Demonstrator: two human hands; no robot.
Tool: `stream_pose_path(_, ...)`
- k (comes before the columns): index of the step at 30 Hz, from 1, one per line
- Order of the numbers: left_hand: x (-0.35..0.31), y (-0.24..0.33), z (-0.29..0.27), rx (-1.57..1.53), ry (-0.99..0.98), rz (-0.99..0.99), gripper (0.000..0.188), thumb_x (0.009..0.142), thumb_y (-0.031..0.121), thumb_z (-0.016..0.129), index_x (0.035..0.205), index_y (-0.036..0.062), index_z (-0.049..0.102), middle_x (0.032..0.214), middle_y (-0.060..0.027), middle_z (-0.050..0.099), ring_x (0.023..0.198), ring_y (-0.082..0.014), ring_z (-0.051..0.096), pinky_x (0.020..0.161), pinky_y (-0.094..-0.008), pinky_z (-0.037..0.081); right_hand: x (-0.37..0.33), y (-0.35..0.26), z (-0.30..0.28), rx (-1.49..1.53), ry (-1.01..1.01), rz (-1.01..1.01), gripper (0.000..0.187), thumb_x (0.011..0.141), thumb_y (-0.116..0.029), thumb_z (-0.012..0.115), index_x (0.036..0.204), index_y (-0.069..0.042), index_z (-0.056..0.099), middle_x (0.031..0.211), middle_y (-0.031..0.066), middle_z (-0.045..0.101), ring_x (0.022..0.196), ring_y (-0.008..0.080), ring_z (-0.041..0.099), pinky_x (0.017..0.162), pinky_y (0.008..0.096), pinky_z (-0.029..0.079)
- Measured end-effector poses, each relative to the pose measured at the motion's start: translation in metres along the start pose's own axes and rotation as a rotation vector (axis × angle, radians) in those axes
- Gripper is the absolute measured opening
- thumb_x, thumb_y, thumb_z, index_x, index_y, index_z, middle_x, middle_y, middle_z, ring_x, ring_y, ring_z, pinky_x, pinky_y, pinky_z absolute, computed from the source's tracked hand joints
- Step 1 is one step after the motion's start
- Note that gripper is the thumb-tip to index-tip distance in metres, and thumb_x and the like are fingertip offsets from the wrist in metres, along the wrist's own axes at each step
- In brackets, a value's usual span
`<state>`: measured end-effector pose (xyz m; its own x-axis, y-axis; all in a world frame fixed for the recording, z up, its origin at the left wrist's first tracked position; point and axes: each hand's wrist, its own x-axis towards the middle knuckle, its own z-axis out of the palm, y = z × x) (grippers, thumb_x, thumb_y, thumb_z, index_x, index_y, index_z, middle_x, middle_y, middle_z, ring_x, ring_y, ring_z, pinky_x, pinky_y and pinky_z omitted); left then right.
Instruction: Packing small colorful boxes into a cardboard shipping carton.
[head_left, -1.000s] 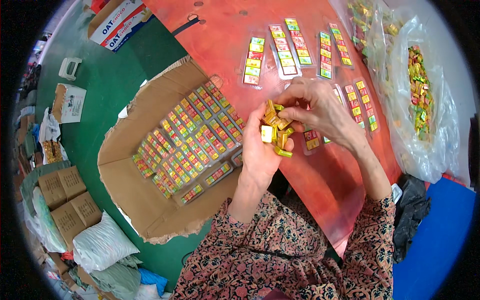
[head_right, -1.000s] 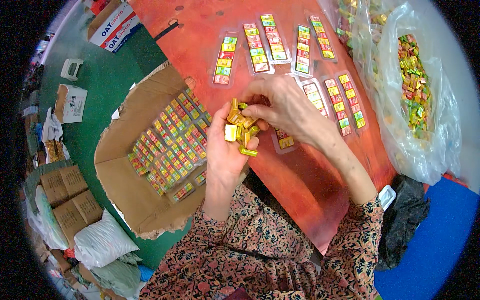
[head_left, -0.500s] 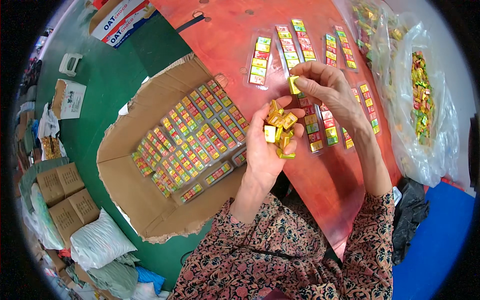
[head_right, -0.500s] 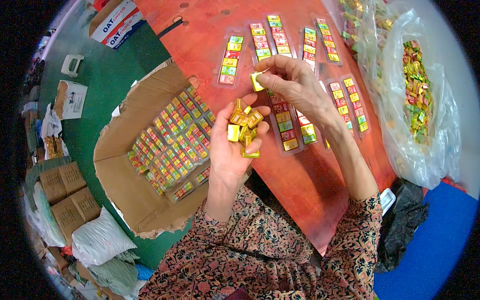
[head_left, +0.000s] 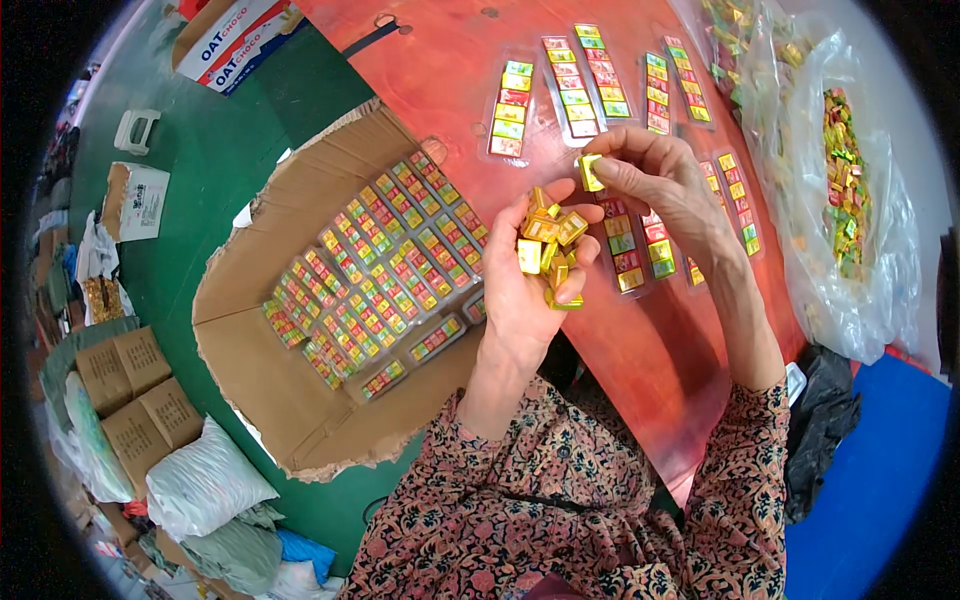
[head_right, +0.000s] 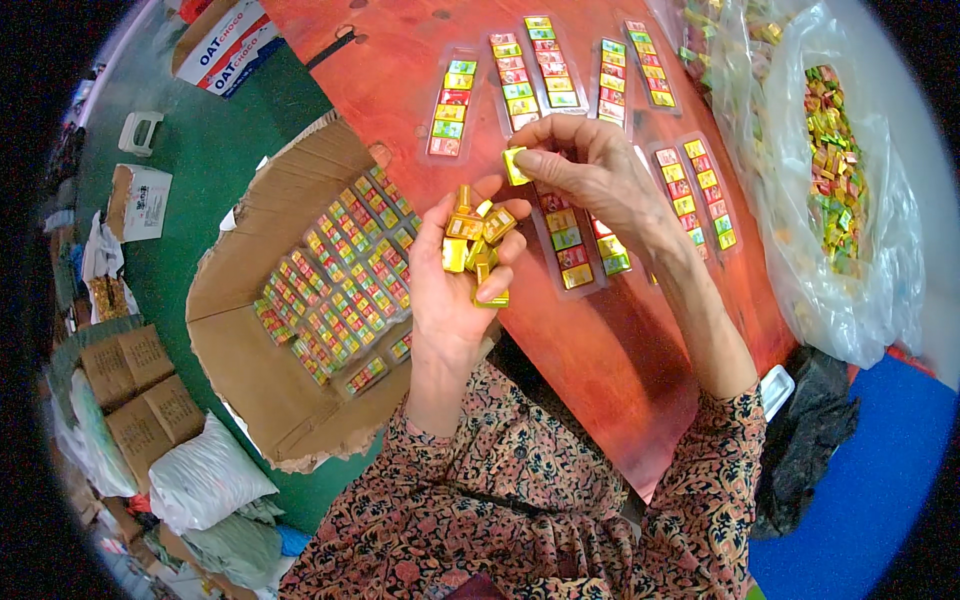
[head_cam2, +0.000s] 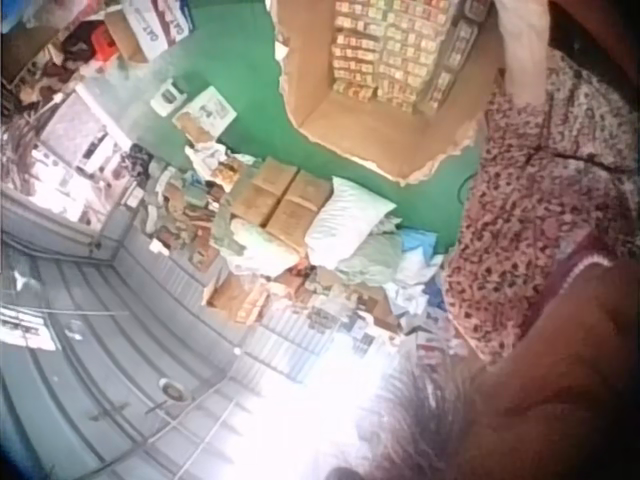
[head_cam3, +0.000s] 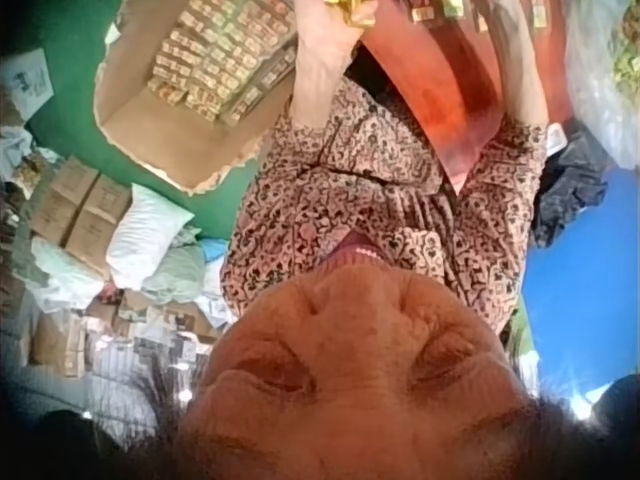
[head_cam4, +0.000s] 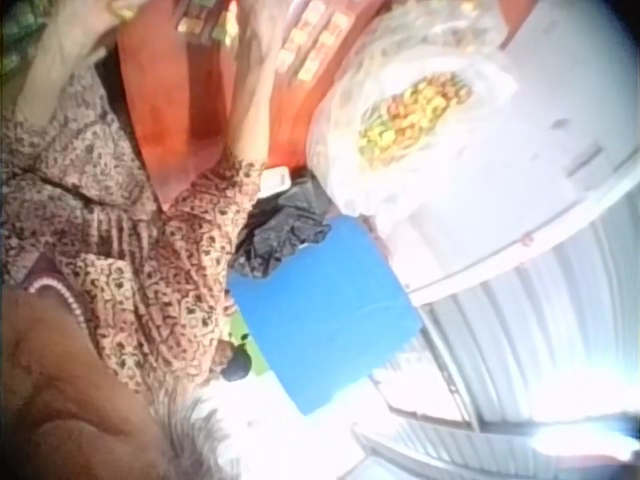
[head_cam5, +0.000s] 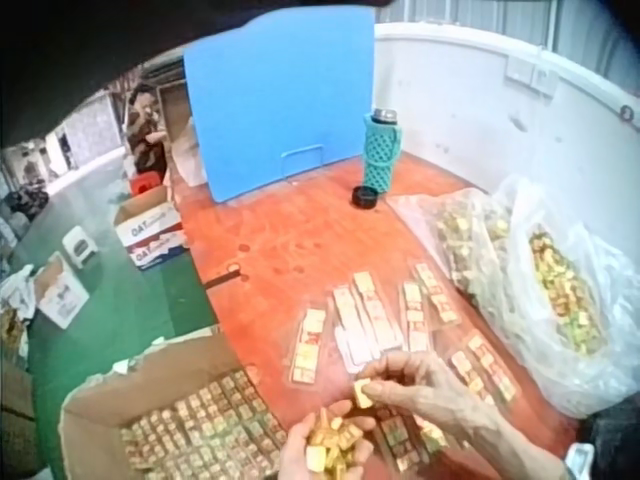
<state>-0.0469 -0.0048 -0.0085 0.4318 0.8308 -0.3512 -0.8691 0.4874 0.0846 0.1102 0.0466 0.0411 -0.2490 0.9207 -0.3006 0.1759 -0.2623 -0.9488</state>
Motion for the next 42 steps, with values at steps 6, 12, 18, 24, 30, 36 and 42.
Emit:
stream_pose_path(6,-0.001,0.0,0.001,0.025,0.032,0.008,0.04,0.092,0.032,0.032,0.114,0.0023,0.049,0.095,-0.0199,0.058,0.061,-0.0202,0.048,0.03,-0.0204,0.033,-0.007,0.0,0.002,0.032,0.008,0.003,0.021,0.084,-0.021,0.059,0.097,-0.005,0.059,0.08,-0.0039,0.057,0.062,0.0,0.046,0.049,0.0143,0.034)
stream_pose_path(12,-0.002,0.0,0.001,0.015,0.026,0.006,0.04,0.092,0.032,0.032,0.112,0.0024,0.049,0.094,-0.0196,0.058,0.06,-0.0197,0.047,0.03,-0.0205,0.033,-0.008,0.003,-0.006,0.416,-0.117,0.03,0.029,0.085,-0.022,0.057,0.107,-0.003,0.054,0.08,-0.0028,0.053,0.057,0.0029,0.04,0.046,0.0163,0.032)
stream_pose_path(18,-0.001,-0.002,0.001,0.016,-0.002,0.021,0.039,0.092,0.031,0.032,0.111,0.0019,0.05,0.094,-0.0202,0.058,0.06,-0.0196,0.047,0.03,-0.0206,0.033,-0.008,0.007,-0.011,0.664,-0.152,0.006,0.03,0.086,-0.02,0.055,0.109,-0.001,0.051,0.078,-0.0001,0.052,0.059,0.0063,0.042,0.046,0.0177,0.033)
stream_pose_path(24,-0.002,-0.001,0.002,0.032,0.018,0.033,0.039,0.092,0.031,0.032,0.111,0.0018,0.05,0.094,-0.0207,0.058,0.06,-0.0197,0.047,0.03,-0.0203,0.033,-0.003,0.003,-0.003,0.527,-0.022,0.062,0.026,0.086,-0.018,0.056,0.107,-0.003,0.054,0.076,-0.0025,0.052,0.059,0.0045,0.042,0.047,0.0165,0.032)
stream_pose_path(30,-0.001,-0.001,0.003,0.035,0.022,0.028,0.039,0.092,0.031,0.033,0.111,0.0019,0.05,0.094,-0.0209,0.058,0.061,-0.0199,0.047,0.031,-0.0203,0.033,0.002,-0.002,0.003,0.375,0.042,0.02,0.02,0.085,-0.016,0.056,0.101,-0.004,0.06,0.068,-0.0051,0.05,0.054,0.002,0.04,0.045,0.016,0.028)
stream_pose_path(36,-0.002,0.0,0.0,0.011,-0.011,0.025,0.04,0.092,0.031,0.032,0.111,0.0019,0.051,0.094,-0.0212,0.058,0.061,-0.0204,0.048,0.031,-0.0204,0.033,0.018,-0.003,0.007,0.179,0.113,-0.054,0.014,0.084,-0.013,0.058,0.095,-0.004,0.061,0.067,-0.0054,0.051,0.051,0.001,0.038,0.043,0.0162,0.026)
stream_pose_path(42,-0.003,-0.001,-0.001,0.0,-0.02,0.009,0.039,0.092,0.031,0.03,0.11,0.0026,0.051,0.092,-0.0193,0.059,0.061,-0.0207,0.051,0.031,-0.0215,0.035,0.045,-0.004,0.003,-0.059,0.204,-0.244,0.011,0.084,-0.012,0.057,0.09,-0.004,0.06,0.067,-0.0054,0.051,0.051,-0.0002,0.038,0.044,0.0157,0.027)
